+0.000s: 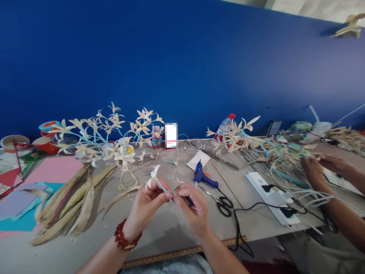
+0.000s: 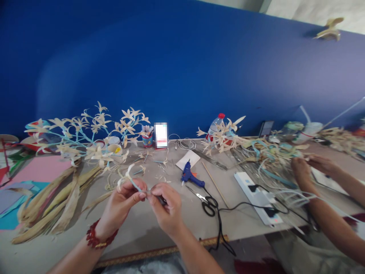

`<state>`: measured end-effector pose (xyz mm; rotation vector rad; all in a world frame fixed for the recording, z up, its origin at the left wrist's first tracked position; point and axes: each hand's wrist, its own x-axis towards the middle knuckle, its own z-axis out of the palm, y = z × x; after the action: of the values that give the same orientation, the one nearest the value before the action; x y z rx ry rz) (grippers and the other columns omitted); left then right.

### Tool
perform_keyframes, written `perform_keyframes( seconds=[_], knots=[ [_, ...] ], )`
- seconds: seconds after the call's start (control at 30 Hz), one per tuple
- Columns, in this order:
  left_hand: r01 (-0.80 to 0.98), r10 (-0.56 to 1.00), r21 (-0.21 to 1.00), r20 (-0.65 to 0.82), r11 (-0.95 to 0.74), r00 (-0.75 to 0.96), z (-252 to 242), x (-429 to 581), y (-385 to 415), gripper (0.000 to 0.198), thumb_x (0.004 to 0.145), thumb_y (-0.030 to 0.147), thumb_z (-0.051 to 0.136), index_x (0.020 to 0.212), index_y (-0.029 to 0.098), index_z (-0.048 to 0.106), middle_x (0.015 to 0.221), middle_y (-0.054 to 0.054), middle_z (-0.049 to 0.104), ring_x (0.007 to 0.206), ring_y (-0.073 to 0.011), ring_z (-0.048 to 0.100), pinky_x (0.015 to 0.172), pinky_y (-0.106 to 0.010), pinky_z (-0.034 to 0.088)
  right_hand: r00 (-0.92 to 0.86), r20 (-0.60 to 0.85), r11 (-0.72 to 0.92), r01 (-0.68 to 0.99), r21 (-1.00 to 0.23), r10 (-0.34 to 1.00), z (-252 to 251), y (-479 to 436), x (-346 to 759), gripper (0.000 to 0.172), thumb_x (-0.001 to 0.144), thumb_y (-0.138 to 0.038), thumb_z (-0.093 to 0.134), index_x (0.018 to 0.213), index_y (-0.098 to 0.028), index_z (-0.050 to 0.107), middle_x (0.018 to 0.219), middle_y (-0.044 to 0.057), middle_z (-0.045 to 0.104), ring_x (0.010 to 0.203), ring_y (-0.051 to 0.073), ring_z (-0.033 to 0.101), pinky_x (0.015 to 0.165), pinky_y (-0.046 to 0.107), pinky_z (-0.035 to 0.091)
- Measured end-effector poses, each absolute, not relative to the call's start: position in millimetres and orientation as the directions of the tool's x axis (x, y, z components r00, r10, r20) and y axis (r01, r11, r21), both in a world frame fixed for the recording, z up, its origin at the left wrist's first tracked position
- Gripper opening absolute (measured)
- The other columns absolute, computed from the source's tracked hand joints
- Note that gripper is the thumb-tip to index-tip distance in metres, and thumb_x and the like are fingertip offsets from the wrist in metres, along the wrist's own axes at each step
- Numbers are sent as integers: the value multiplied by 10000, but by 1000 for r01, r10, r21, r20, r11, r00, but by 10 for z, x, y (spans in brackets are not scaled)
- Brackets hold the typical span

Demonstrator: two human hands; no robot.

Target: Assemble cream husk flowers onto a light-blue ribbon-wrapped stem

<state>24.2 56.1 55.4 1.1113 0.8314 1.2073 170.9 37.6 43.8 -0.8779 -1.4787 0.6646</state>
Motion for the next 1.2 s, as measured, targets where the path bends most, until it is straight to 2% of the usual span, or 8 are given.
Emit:
perform_keyframes(
  seconds=[0.2, 0.33, 0.47, 0.53, 0.6, 0.83, 1.0, 1.2],
  knots=[
    [-312, 978, 950, 47, 20, 205, 538, 257, 558, 156, 665, 257, 779, 695, 161, 660, 665, -6, 619, 609, -122, 526, 589, -234, 453, 18, 504, 501, 95, -860, 863, 476, 376, 1712, 136, 839, -216, 597, 703, -217, 588, 665, 8, 581, 626, 154, 536, 585, 281, 402],
    [-371, 972, 927, 40, 50, 230, 536, 259, 563, 149, 668, 234, 778, 684, 157, 652, 655, 3, 605, 608, -111, 519, 593, -223, 442, -14, 425, 425, -26, -905, 905, 476, 383, 1713, 162, 850, -270, 592, 702, -204, 590, 649, 2, 571, 600, 134, 517, 565, 260, 396],
    [-419, 966, 905, 44, 70, 255, 530, 250, 581, 126, 697, 208, 756, 692, 157, 642, 677, 4, 601, 622, -104, 517, 600, -216, 427, -59, 202, 187, -196, -962, 978, 460, 406, 1703, 216, 819, -341, 638, 690, -187, 560, 615, -15, 551, 493, 87, 436, 440, 207, 328],
    [-417, 963, 906, 48, 70, 267, 527, 239, 593, 123, 709, 206, 747, 685, 157, 636, 684, 1, 603, 628, -110, 524, 604, -225, 426, -111, 67, 34, -274, -961, 992, 453, 423, 1702, 258, 793, -381, 663, 688, -182, 537, 574, -31, 538, 435, 63, 379, 387, 184, 267],
    [-400, 958, 914, 53, 67, 283, 532, 224, 603, 122, 722, 211, 736, 683, 157, 634, 680, -2, 602, 629, -118, 533, 608, -236, 428, -158, -6, -57, -323, -945, 987, 449, 440, 1708, 280, 774, -403, 680, 701, -179, 529, 555, -40, 540, 407, 49, 352, 374, 172, 244],
    [-369, 935, 928, 93, 42, 342, 610, 188, 604, 86, 762, 217, 697, 744, 162, 634, 725, -8, 599, 641, -139, 565, 635, -277, 462, -220, 29, -27, -248, -968, 975, 503, 468, 1755, 242, 787, -389, 670, 757, -187, 540, 632, -17, 609, 426, 55, 404, 396, 176, 286],
    [-353, 927, 935, 113, 23, 357, 627, 180, 601, 49, 785, 172, 671, 744, 166, 643, 766, -6, 583, 688, -132, 553, 658, -264, 454, -210, 104, 67, -174, -982, 972, 581, 461, 1785, 159, 752, -283, 692, 783, -188, 569, 701, -12, 601, 593, 114, 582, 545, 217, 439],
    [-361, 919, 932, 113, 35, 379, 605, 173, 590, 38, 786, 159, 668, 759, 179, 651, 811, -14, 595, 751, -145, 549, 694, -266, 445, -213, 134, 101, -162, -982, 968, 588, 447, 1807, 131, 771, -252, 668, 800, -192, 556, 742, -9, 602, 644, 131, 616, 619, 249, 470]
  ],
)
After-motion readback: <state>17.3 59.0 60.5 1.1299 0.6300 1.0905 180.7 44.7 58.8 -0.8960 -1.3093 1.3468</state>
